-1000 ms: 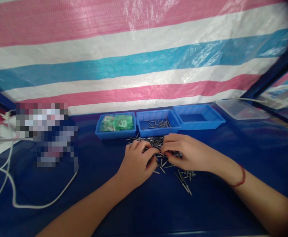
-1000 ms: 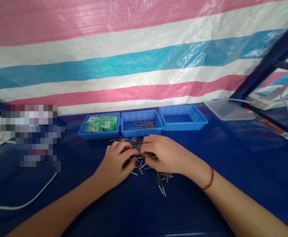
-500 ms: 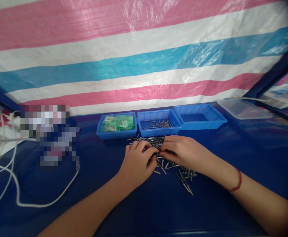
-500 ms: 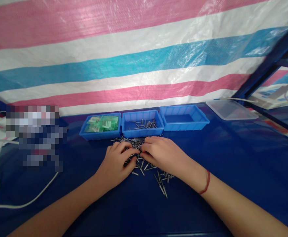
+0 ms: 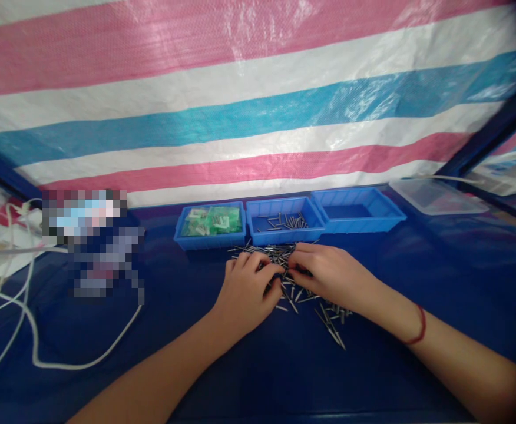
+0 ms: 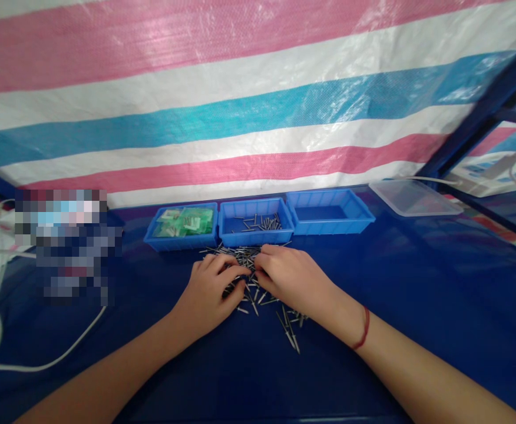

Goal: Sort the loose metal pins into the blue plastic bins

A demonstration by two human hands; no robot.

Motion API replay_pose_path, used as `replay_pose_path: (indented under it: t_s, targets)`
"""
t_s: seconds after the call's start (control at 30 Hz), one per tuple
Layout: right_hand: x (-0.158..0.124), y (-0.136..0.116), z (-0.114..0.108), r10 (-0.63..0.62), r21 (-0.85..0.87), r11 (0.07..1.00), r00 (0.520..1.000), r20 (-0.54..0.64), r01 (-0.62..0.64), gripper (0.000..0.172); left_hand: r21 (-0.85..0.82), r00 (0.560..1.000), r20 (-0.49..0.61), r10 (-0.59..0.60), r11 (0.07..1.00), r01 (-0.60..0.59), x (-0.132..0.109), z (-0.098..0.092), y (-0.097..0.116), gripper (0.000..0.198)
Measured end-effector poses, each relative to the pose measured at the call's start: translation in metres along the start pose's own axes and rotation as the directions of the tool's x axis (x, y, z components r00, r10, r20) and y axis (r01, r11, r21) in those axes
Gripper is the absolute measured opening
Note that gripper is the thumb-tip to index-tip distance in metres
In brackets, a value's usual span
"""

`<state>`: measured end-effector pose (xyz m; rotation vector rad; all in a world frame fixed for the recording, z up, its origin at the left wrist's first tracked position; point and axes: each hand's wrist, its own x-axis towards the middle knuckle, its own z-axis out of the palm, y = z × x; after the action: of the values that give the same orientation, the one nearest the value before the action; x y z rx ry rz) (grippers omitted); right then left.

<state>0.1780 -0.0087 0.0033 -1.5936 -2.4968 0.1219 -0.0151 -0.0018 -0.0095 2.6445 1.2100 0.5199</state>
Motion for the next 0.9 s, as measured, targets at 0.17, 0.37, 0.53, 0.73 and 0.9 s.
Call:
replay_pose_path:
  t_s: [0.17,0.37,0.53,0.73,0.9]
  targets:
    - [0.001,-0.003,0.0,0.021,-0.024,0.999,1.0,-0.013,-0.021,0.013,-0.002,1.0,-0.01,-0.01,1.0,0.01,0.001,0.0,0.001,0.022]
    - [0.002,-0.003,0.0,0.031,-0.001,1.0,1.0,-0.008,-0.031,0.011,-0.001,1.0,-0.018,-0.017,1.0,0.017,0.0,0.001,0.0,0.02]
    - [0.003,0.001,-0.001,0.028,0.25,0.968,0.998,-0.062,-0.012,0.008,-0.056,0.994,-0.088,-0.062,0.997,0.057,0.003,-0.003,-0.003,0.019]
    - [0.002,-0.005,-0.004,0.001,0.592,0.802,0.991,-0.136,0.081,0.01,-0.306,0.98,-0.166,-0.113,0.95,0.058,0.009,-0.011,-0.004,0.007]
    - [0.0,-0.011,-0.003,0.043,0.71,0.702,0.991,-0.125,0.059,0.014,-0.439,0.968,-0.205,-0.142,0.898,0.039,0.008,-0.009,-0.005,0.007]
